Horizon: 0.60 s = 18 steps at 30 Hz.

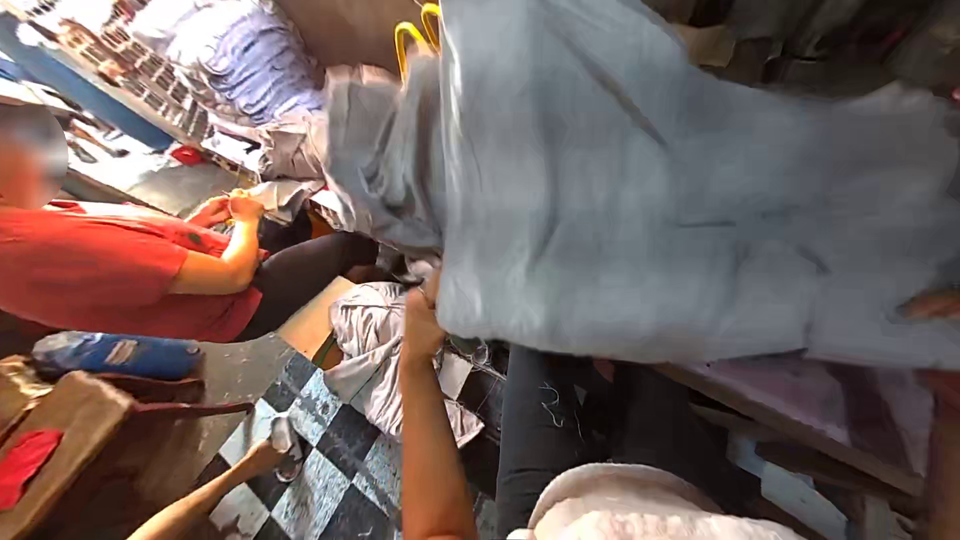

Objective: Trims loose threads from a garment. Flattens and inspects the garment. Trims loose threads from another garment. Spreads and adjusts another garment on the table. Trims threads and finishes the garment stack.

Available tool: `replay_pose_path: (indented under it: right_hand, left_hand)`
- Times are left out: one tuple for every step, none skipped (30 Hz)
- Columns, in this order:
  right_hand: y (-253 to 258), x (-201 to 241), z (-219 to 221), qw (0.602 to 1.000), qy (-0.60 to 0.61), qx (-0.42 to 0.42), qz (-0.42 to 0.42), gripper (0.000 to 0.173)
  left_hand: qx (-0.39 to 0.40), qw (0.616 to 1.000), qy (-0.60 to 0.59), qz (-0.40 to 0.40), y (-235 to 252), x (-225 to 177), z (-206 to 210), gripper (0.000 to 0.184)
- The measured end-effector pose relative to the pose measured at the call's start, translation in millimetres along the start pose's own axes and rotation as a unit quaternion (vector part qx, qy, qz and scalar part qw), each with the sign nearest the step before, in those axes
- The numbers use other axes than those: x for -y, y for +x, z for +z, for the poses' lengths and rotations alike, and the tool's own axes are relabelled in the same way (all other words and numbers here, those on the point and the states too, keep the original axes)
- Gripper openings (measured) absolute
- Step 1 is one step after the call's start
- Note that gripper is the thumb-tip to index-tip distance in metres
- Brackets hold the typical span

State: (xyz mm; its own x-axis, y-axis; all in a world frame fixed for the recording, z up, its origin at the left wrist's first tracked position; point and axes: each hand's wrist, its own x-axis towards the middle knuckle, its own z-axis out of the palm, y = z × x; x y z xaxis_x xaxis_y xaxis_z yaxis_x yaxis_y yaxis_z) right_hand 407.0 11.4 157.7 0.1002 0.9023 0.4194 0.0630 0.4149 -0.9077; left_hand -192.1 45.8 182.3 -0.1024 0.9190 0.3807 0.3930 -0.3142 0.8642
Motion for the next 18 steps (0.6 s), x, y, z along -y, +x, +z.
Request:
replay_pose_path:
  right_hand:
    - [-20.5, -16.4, 2.8, 0.998, -0.027, 0.052, 0.013, 0.009]
    - [-42.7, -31.0, 7.1, 0.996, -0.033, 0.069, 0.053, 0.012]
    - [-62.4, -44.8, 12.3, 0.993, -0.022, 0.048, 0.108, 0.018]
    - [-78.0, -55.8, 16.7, 0.988, -0.016, 0.014, 0.155, 0.023]
    - [-88.4, -64.1, 17.6, 0.983, -0.008, -0.011, 0.184, 0.026]
    - [-93.7, -70.7, 15.9, 0.98, 0.001, -0.027, 0.199, 0.028]
    - [-94.9, -72.6, 14.0, 0.978, -0.001, -0.028, 0.207, 0.029]
    - [-93.0, -70.8, 14.0, 0.976, -0.011, -0.024, 0.214, 0.031]
    - [-90.4, -68.9, 13.7, 0.975, -0.019, -0.017, 0.22, 0.031]
    - [-87.8, -68.2, 12.1, 0.974, -0.022, -0.006, 0.225, 0.03]
    - [-85.5, -69.1, 9.8, 0.973, -0.022, 0.004, 0.23, 0.03]
    - [-84.0, -71.6, 7.5, 0.973, -0.016, 0.01, 0.231, 0.03]
    - [-83.5, -74.2, 6.4, 0.973, -0.011, 0.01, 0.231, 0.031]
    - [-83.9, -76.4, 6.3, 0.973, -0.006, 0.007, 0.229, 0.031]
    - [-85.2, -77.9, 7.1, 0.974, -0.006, 0.003, 0.225, 0.032]
    - [-87.5, -77.6, 9.2, 0.976, -0.008, -0.007, 0.219, 0.032]
    - [-90.0, -76.3, 11.8, 0.976, -0.012, -0.018, 0.215, 0.033]
    - [-92.0, -75.2, 13.8, 0.977, -0.016, -0.027, 0.211, 0.034]
  left_hand:
    - [0.025, 0.999, -0.025, -0.022, -26.2, 35.8, 14.5, 0.014]
    - [0.038, 0.997, -0.05, -0.038, -53.4, 69.7, 30.2, 0.01]
    - [0.036, 0.995, -0.075, -0.053, -80.7, 99.4, 45.9, 0.009]
    - [0.008, 0.992, -0.103, -0.072, -106.1, 121.5, 62.2, 0.005]
    - [-0.049, 0.983, -0.139, -0.106, -126.8, 134.3, 77.6, 0.004]
    - [-0.121, 0.963, -0.185, -0.155, -142.4, 141.1, 89.9, 0.01]
    - [-0.178, 0.931, -0.229, -0.223, -151.8, 142.6, 97.3, 0.024]
    - [-0.21, 0.893, -0.266, -0.297, -153.6, 142.4, 100.6, 0.036]
    - [-0.22, 0.857, -0.296, -0.36, -150.6, 143.5, 103.1, 0.04]
    - [-0.21, 0.826, -0.323, -0.411, -145.4, 144.6, 106.8, 0.038]
    - [-0.191, 0.797, -0.359, -0.447, -138.6, 145.7, 111.6, 0.037]
    - [-0.176, 0.768, -0.393, -0.474, -129.8, 145.6, 115.0, 0.042]
    - [-0.162, 0.743, -0.425, -0.492, -120.1, 145.7, 115.0, 0.05]
    - [-0.152, 0.719, -0.456, -0.503, -110.5, 147.5, 113.6, 0.057]
    - [-0.148, 0.707, -0.479, -0.499, -103.1, 151.0, 113.1, 0.059]
    - [-0.141, 0.717, -0.494, -0.472, -99.8, 155.0, 113.8, 0.057]
    - [-0.133, 0.747, -0.489, -0.431, -100.2, 158.4, 116.0, 0.054]
    - [-0.128, 0.797, -0.45, -0.383, -103.0, 158.0, 119.4, 0.048]
